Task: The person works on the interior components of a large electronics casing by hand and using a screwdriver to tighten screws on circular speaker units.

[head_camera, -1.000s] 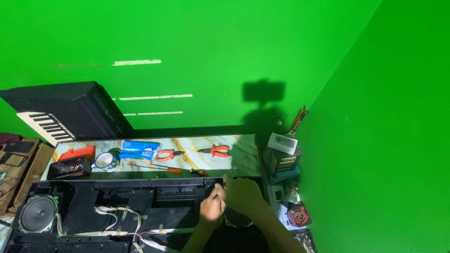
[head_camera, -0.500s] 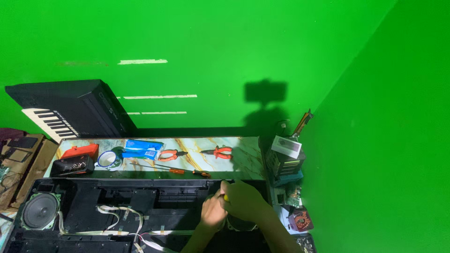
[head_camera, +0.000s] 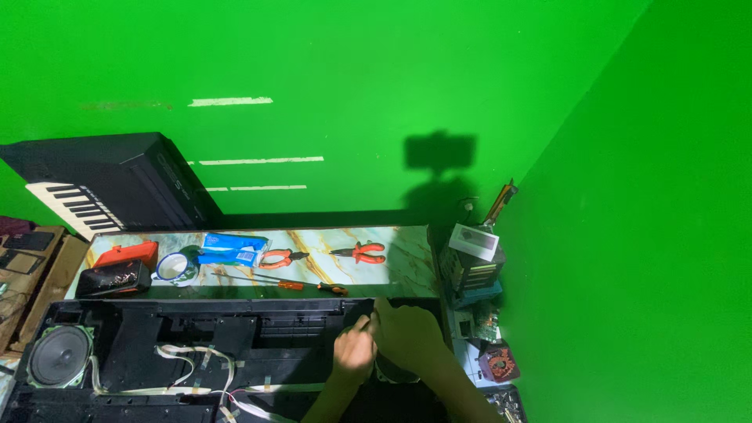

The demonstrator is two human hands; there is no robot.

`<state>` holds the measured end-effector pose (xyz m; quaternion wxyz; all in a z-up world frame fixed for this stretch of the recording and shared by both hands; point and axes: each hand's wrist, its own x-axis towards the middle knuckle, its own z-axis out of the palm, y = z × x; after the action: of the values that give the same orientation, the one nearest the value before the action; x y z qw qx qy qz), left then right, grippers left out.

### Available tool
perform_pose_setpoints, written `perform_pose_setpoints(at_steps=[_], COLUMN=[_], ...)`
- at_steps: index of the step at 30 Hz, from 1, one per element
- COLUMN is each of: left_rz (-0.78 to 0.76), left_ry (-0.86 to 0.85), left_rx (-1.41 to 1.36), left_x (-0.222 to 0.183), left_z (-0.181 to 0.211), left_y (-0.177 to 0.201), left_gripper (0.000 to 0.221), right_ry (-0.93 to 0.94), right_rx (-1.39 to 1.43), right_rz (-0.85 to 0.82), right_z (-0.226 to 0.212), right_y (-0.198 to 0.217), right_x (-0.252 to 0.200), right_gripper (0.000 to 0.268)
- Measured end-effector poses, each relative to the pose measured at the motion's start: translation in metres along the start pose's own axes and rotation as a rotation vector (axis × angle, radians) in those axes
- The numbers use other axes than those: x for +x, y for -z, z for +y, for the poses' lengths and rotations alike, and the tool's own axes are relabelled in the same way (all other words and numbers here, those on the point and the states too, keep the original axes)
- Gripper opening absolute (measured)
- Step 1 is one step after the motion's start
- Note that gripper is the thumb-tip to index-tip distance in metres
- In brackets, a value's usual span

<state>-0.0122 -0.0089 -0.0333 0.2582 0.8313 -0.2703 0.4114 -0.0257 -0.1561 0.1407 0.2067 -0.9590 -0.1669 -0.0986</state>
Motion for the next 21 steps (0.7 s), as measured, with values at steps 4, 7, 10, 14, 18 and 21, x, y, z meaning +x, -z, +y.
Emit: perform_pose_setpoints(at_steps=[4,7,10,14,18,21], left_rz=[-0.534,-0.661,-0.724,-0.732,-0.792,-0.591], left_ry=[0.297,0.365,0.395,0.363,0.560,0.345], left_rx=[-0.083,-0.107,-0.088,-0.066,-0.003,-0.122], left_x=[0.003,-0.002,-0.001,0.007,0.019,0.023], left_z=[-0.004,-0.008,-0.011,-0.007,0.005,0.006], left_y=[-0.003,-0.007,-0.011,-0.007,0.003,0.013], left_gripper=[0.018,0.021,0.021,0.021,0.020,0.032], right_ry=[-0.076,0.005,-0.011,-0.058,-0.186,-0.265], right_rx=[0.080,0.148,0.206,0.177,0.166,0.155], right_rz=[-0.167,-0.086,-0.129,-0.093,-0.154,-0.273], right_z=[-0.003,-0.005,-0.004,-0.010,-0.021,-0.024], right_y=[0.005,0.012,0.021,0.027,0.028,0.024], right_x=[0.005,0.003,0.004,0.008,0.011,0.013], right_gripper=[0.033,0.031,0.033,0.030,0.044,0.046])
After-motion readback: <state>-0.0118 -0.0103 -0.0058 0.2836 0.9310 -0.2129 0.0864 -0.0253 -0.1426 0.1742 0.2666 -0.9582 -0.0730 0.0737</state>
